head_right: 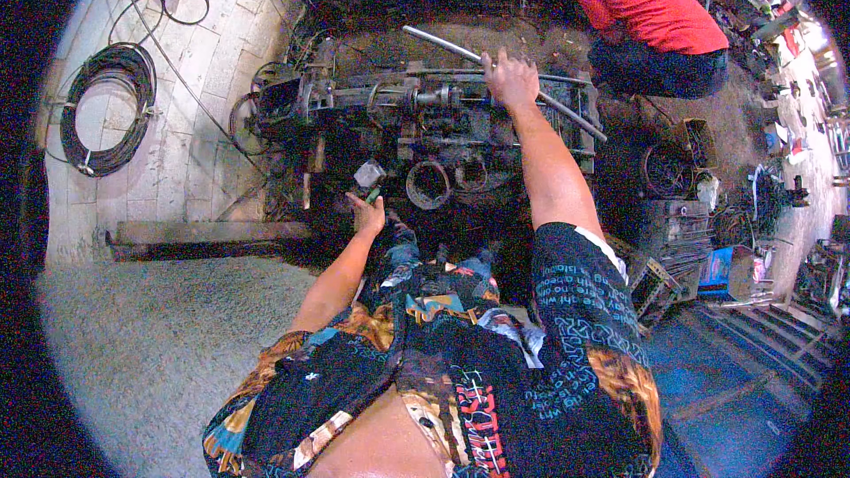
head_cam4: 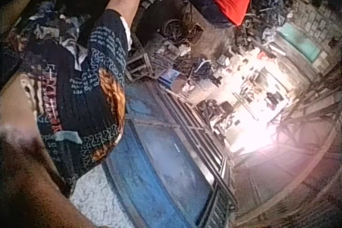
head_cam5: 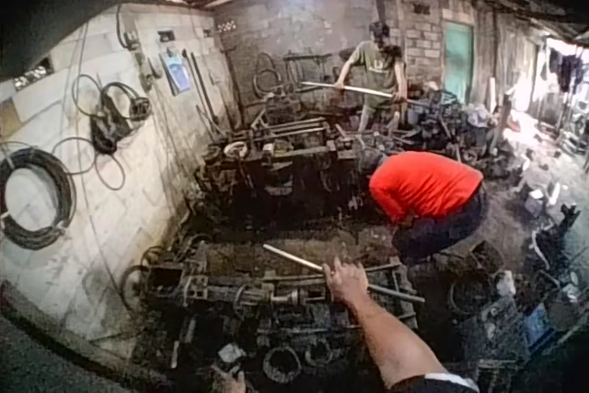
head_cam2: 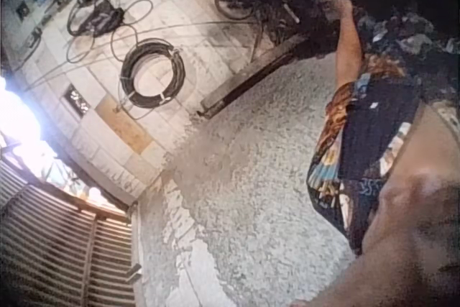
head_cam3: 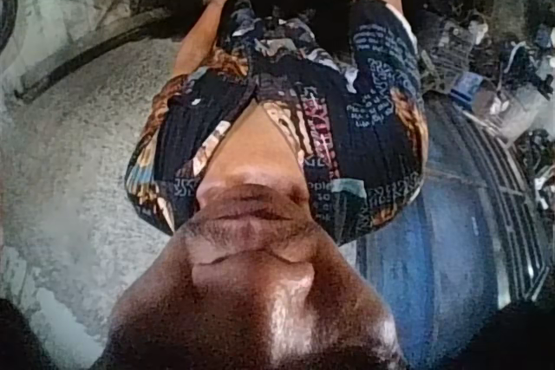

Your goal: Use a manual pipe bending machine to shape metal tubes for fabrication.

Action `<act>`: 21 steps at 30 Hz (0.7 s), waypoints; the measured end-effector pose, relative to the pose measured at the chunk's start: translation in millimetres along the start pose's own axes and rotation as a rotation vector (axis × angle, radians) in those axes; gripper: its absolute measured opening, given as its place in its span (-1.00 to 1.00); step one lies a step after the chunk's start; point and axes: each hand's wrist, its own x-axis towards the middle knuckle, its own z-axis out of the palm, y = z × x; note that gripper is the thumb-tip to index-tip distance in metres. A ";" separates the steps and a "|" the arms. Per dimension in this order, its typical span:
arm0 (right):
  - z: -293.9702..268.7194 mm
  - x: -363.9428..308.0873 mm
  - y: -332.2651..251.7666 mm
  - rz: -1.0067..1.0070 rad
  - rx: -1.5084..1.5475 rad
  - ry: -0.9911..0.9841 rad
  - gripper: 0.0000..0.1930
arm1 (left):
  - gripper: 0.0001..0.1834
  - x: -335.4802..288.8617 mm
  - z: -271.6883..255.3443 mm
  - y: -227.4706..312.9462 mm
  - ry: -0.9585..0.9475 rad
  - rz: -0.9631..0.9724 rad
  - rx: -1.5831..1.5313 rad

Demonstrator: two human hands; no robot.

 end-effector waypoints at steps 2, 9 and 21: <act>0.1 0.9 1.3 -0.012 -0.013 0.007 -0.36 | 0.11 0.0 -0.2 -0.1 -0.008 0.002 -0.018; -2.6 1.4 1.2 0.012 -0.024 -0.034 -0.36 | 0.14 -8.3 -10.5 10.5 -0.064 -0.038 0.023; -5.1 -0.8 1.9 0.027 -0.009 -0.096 -0.37 | 0.14 -2.9 -2.2 -0.2 -0.017 0.014 0.020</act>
